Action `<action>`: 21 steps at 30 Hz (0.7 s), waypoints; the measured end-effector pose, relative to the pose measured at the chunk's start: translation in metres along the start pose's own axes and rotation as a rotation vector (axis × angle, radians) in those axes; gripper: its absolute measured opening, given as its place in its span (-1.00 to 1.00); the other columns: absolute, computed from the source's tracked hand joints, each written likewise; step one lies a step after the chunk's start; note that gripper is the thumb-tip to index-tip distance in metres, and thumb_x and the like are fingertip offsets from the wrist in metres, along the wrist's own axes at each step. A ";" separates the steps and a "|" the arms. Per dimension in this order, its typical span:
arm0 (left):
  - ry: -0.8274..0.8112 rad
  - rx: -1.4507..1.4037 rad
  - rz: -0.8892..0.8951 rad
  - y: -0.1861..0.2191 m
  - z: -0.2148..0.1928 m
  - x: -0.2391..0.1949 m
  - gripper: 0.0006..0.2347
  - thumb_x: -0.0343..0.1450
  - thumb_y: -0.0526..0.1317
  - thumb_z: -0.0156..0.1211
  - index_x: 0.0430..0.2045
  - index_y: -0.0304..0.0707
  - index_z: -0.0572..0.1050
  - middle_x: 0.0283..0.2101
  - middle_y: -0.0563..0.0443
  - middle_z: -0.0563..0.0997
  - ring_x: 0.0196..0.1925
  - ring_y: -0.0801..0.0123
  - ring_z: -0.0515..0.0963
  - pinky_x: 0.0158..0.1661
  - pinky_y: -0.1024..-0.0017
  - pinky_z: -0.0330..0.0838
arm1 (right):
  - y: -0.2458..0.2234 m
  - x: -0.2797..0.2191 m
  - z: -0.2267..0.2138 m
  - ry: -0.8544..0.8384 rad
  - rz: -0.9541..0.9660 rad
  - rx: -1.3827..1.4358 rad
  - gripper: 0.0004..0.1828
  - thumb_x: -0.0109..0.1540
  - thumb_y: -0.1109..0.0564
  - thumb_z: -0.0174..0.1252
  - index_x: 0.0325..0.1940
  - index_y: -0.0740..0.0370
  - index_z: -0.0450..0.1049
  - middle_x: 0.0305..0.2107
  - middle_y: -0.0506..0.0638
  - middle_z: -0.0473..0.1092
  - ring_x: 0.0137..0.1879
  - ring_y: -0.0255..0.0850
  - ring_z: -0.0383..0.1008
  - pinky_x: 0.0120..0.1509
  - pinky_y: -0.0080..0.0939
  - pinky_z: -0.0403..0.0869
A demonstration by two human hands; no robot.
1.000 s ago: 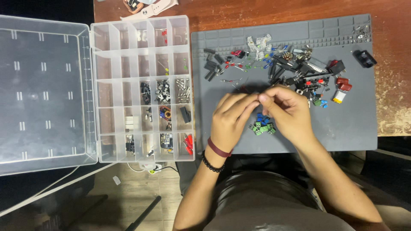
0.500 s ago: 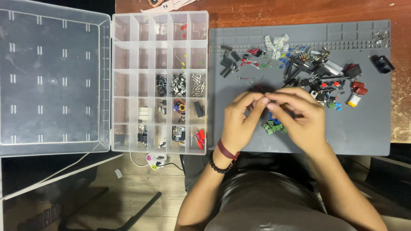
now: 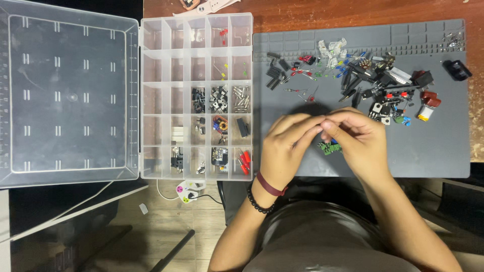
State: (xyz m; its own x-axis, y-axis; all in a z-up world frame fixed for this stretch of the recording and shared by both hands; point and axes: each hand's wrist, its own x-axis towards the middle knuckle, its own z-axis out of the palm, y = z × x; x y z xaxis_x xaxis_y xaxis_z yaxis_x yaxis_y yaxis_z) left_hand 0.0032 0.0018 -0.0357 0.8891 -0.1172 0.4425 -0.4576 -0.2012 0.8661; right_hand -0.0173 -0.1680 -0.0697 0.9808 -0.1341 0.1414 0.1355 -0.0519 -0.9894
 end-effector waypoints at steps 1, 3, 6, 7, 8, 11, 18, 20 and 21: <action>-0.002 -0.002 0.003 -0.001 -0.001 0.000 -0.84 0.45 -0.33 0.30 -0.13 -0.07 0.65 -0.22 0.07 0.68 -0.19 0.23 0.69 -0.10 0.34 0.57 | -0.002 -0.001 0.001 0.003 -0.003 -0.001 -0.95 0.30 0.43 0.21 -0.18 0.51 0.58 -0.37 0.21 0.48 -0.35 -0.19 0.56 -0.28 -0.21 0.60; 0.003 0.031 0.030 -0.004 -0.002 -0.001 -0.87 0.48 -0.32 0.26 -0.15 -0.09 0.64 -0.24 0.06 0.66 -0.20 0.20 0.67 -0.10 0.31 0.58 | -0.005 -0.004 0.003 0.018 0.026 0.003 -0.90 0.35 0.39 0.19 -0.24 0.49 0.58 -0.43 0.19 0.47 -0.37 -0.20 0.54 -0.28 -0.22 0.56; 0.014 0.055 0.032 -0.002 -0.003 0.003 -0.90 0.50 -0.31 0.23 -0.16 -0.14 0.62 -0.24 0.06 0.64 -0.19 0.19 0.66 -0.11 0.29 0.57 | -0.019 -0.005 0.009 0.013 0.020 -0.007 -0.89 0.36 0.38 0.17 -0.24 0.46 0.57 -0.44 0.18 0.46 -0.37 -0.19 0.53 -0.25 -0.21 0.55; 0.016 0.054 0.033 -0.001 -0.002 0.003 -0.90 0.50 -0.31 0.23 -0.16 -0.14 0.62 -0.24 0.06 0.64 -0.19 0.19 0.66 -0.11 0.29 0.57 | -0.022 -0.005 0.010 0.013 0.018 -0.009 -0.89 0.36 0.38 0.17 -0.24 0.46 0.57 -0.44 0.18 0.46 -0.37 -0.19 0.53 -0.25 -0.21 0.55; 0.012 0.017 -0.013 -0.001 -0.002 0.004 -0.91 0.51 -0.31 0.21 -0.18 -0.17 0.61 -0.25 0.02 0.64 -0.19 0.13 0.66 -0.12 0.25 0.56 | -0.024 -0.004 0.010 0.008 -0.012 -0.054 -0.96 0.31 0.41 0.22 -0.17 0.48 0.57 -0.38 0.19 0.47 -0.33 -0.18 0.55 -0.23 -0.20 0.57; 0.009 -0.058 -0.109 -0.002 0.001 0.004 -0.92 0.53 -0.29 0.17 -0.22 -0.18 0.61 -0.28 0.02 0.64 -0.23 0.14 0.65 -0.16 0.28 0.55 | -0.034 0.000 0.012 0.008 -0.117 -0.157 -0.77 0.24 0.45 0.30 -0.01 0.50 0.57 -0.28 0.22 0.47 -0.30 -0.16 0.56 -0.19 -0.15 0.59; -0.014 -0.179 -0.209 0.006 0.005 0.008 -0.92 0.53 -0.28 0.18 -0.26 -0.24 0.61 -0.36 0.02 0.61 -0.32 0.32 0.60 -0.27 0.40 0.54 | -0.049 0.010 0.011 0.036 -0.379 -0.396 -0.83 0.24 0.43 0.38 -0.08 0.42 0.67 -0.29 0.22 0.55 -0.32 -0.08 0.56 -0.28 -0.12 0.54; 0.015 -0.122 -0.179 0.015 -0.001 0.011 -0.92 0.50 -0.29 0.22 -0.21 -0.22 0.62 -0.32 0.01 0.63 -0.31 0.31 0.61 -0.26 0.40 0.55 | -0.042 0.010 0.008 0.037 -0.329 -0.330 -0.87 0.26 0.43 0.35 -0.10 0.45 0.64 -0.31 0.23 0.53 -0.32 -0.08 0.57 -0.26 -0.12 0.56; 0.043 -0.065 -0.150 0.020 -0.003 0.012 -0.89 0.48 -0.31 0.25 -0.16 -0.20 0.62 -0.27 0.01 0.66 -0.29 0.30 0.63 -0.25 0.40 0.56 | -0.039 0.010 0.007 0.039 -0.279 -0.266 -0.91 0.28 0.43 0.32 -0.12 0.48 0.62 -0.33 0.24 0.52 -0.32 -0.09 0.59 -0.23 -0.13 0.58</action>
State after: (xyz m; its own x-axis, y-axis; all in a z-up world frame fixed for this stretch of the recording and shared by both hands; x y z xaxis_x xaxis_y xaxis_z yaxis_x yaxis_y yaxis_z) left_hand 0.0044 -0.0003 -0.0124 0.9476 -0.0487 0.3157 -0.3194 -0.1495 0.9357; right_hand -0.0118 -0.1602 -0.0300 0.9045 -0.1154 0.4105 0.3507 -0.3460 -0.8702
